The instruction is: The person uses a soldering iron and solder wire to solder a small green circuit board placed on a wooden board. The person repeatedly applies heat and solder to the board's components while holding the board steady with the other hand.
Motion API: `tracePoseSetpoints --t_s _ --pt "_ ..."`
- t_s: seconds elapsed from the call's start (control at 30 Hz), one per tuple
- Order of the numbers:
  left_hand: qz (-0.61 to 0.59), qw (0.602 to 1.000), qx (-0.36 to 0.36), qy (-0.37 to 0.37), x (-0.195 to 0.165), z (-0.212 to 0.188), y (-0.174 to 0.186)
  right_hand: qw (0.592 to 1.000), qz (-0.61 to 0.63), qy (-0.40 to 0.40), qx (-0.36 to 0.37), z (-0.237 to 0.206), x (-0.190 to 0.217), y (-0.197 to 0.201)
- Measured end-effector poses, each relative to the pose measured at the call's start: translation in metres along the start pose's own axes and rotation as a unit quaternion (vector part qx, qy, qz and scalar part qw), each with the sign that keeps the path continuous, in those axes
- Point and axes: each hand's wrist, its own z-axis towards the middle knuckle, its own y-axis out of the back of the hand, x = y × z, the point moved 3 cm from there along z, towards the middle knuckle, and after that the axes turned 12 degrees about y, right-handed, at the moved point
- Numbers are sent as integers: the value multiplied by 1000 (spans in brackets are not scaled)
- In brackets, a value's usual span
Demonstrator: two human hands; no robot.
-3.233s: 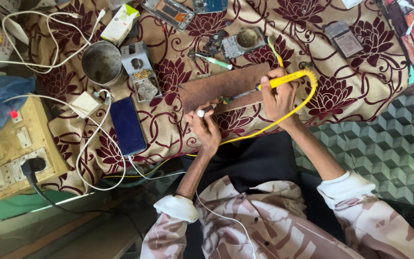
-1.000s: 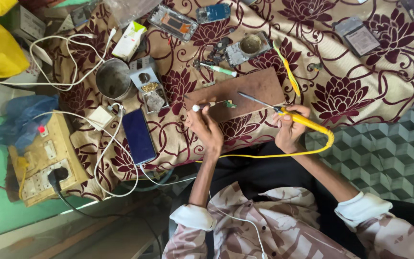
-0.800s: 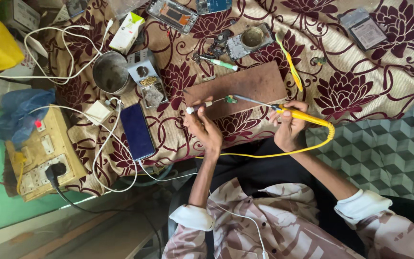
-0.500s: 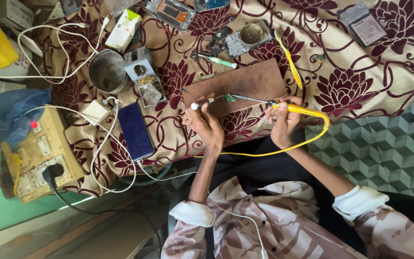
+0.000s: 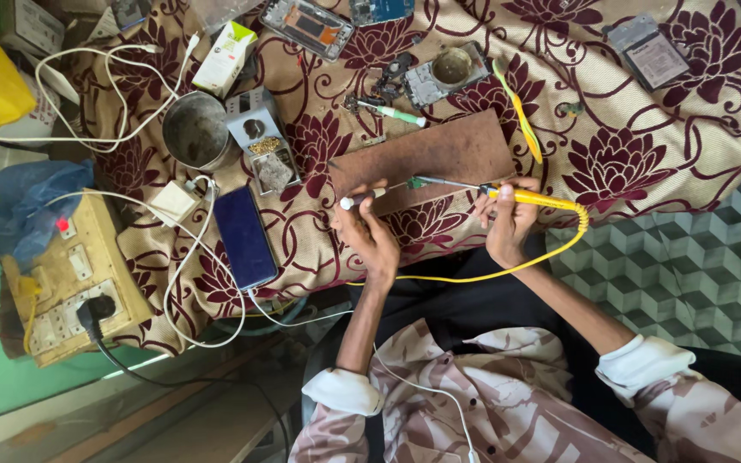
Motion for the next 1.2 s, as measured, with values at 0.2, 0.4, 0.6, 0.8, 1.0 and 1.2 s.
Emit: tracePoseSetpoints --t_s 0.2,0.4,0.6,0.8,1.0,1.2 --pt "95 994 -10 -46 -4 -2 1 997 77 -16 -14 -4 -5 8" --pt "80 996 -20 -18 -2 -2 3 998 44 -30 -18 -10 -13 12" --pt "121 992 -35 -33 -1 -4 5 1000 27 3 -15 -8 -9 11" --pt "43 998 2 -38 1 -1 4 1000 10 5 2 -4 -6 10" --pt "138 986 -28 -92 -10 -5 4 1000 15 1 -10 -3 -7 11" --pt "229 965 -35 -125 -18 -6 3 994 -64 78 52 14 17 2"
